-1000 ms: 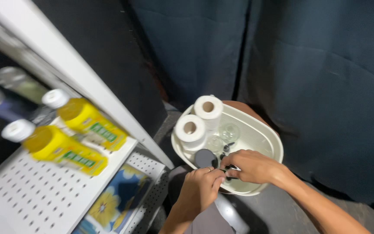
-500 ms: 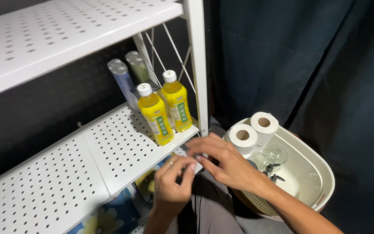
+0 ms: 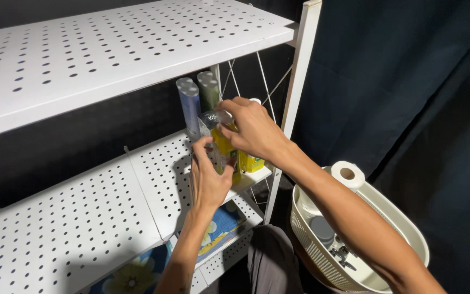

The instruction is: The person organizes various items from a white metal shelf into a white plastic basket. They place toilet paper rolls, small jars, bottles, and other containers into the basket one by one.

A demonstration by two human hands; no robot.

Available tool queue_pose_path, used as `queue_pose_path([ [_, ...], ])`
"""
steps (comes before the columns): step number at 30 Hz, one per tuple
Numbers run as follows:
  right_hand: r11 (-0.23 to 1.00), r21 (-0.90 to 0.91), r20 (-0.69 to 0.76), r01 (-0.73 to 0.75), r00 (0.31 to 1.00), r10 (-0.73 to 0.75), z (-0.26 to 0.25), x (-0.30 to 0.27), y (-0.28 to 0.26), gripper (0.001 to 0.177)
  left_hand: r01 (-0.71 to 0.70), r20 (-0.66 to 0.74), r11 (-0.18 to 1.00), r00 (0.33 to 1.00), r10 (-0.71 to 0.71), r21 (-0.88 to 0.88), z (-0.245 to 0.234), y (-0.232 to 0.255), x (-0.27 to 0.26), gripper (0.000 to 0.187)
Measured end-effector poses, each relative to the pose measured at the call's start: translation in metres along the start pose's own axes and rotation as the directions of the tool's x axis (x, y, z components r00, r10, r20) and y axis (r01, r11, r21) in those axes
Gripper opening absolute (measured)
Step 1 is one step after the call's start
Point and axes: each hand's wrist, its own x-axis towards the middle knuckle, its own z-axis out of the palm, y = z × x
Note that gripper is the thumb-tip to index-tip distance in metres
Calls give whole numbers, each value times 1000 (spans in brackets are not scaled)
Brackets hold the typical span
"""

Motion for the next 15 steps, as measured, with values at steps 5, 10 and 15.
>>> queue_pose_path([
  [5,995,92,12,-30,1000,29,1,1,-2,34,38,4,998,999,-38,-54,4,-1,0,70],
  [10,989,147,-19,-5,1000,8,-16,-18,-5,33,13,-20,997,1000,-14,-74,7,2,-3,72],
  [15,952,282,-133,116,988,-81,-55,-60,-17,39,-142,-106,986,985,132,-87,17,27,-25,71],
])
